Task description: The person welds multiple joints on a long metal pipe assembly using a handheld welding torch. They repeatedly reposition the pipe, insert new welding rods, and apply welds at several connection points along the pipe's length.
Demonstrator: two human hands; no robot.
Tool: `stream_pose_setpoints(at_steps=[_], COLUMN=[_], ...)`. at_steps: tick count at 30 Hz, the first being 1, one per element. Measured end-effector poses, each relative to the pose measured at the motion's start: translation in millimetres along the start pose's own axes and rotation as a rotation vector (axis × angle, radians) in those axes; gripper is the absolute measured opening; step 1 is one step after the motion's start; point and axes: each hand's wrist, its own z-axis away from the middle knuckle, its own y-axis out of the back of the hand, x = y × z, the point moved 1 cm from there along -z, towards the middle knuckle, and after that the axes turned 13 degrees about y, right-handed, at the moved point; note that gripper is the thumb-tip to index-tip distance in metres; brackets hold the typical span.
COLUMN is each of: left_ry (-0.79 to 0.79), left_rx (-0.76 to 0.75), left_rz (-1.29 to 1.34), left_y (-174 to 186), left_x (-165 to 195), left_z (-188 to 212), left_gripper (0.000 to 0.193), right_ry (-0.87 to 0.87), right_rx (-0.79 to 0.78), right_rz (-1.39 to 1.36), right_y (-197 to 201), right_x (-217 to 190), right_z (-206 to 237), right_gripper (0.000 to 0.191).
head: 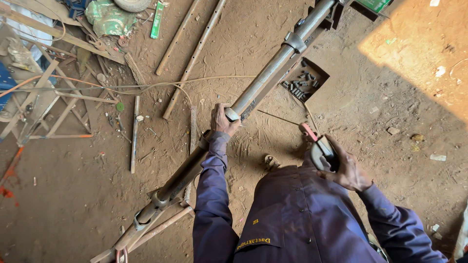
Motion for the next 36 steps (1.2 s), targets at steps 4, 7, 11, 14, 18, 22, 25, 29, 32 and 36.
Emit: stream_pose_setpoints(at_steps=[4, 7, 11, 14, 18, 22, 25, 29, 32, 36], left_ry=[-0.179, -0.134, -0.119, -0.118, -0.105, -0.09, -0.094, -0.096, -0.124, -0.107], left_rx=[0.118, 0.1, 0.08, 0.095, 0.1, 0.095, 0.081, 0.087, 0.092, 0.092], left_rz=[-0.018, -0.008, 0.057, -0.035, -0.093, -0.091, -0.052, -0.097, -0.079, -0.081], left_y=[0.6, -2.5, -2.4, 0.6, 2.2, 1.2, 1.3, 3.4, 4.2, 2.7], left_x=[-9.1, -16.7, -22.2, -25.1, -28.3, -29.9, -30.0, -30.3, -30.7, -32.6], left_z=[0.4, 1.3, 2.8, 4.0, 3.9, 4.4, 6.3, 8.1, 7.6, 6.8], left_gripper=[0.062, 0.06, 0.063, 0.065, 0.066, 0.071, 0.069, 0.068, 0.069, 0.069], right_ry=[0.042, -0.032, 0.027, 0.038, -0.115, -0.087, -0.052, -0.002, -0.024, -0.032], right_rx=[-0.031, -0.089, -0.062, -0.099, -0.173, -0.155, -0.146, -0.142, -0.163, -0.165], right_rz=[0.064, 0.044, -0.118, -0.081, -0.056, -0.114, -0.119, -0.123, -0.136, -0.153], right_y=[-3.9, -3.2, -2.8, -3.3, -7.5, -8.3, -9.2, -10.0, -10.8, -12.7], right_x=[-5.3, -9.0, -16.9, -21.1, -24.5, -26.1, -25.9, -25.5, -25.2, -26.4], right_z=[-17.3, -24.6, -31.1, -34.9, -36.8, -37.8, -39.8, -41.3, -41.3, -42.6], right_gripper=[0.127, 0.124, 0.12, 0.12, 0.125, 0.123, 0.123, 0.125, 0.127, 0.126])
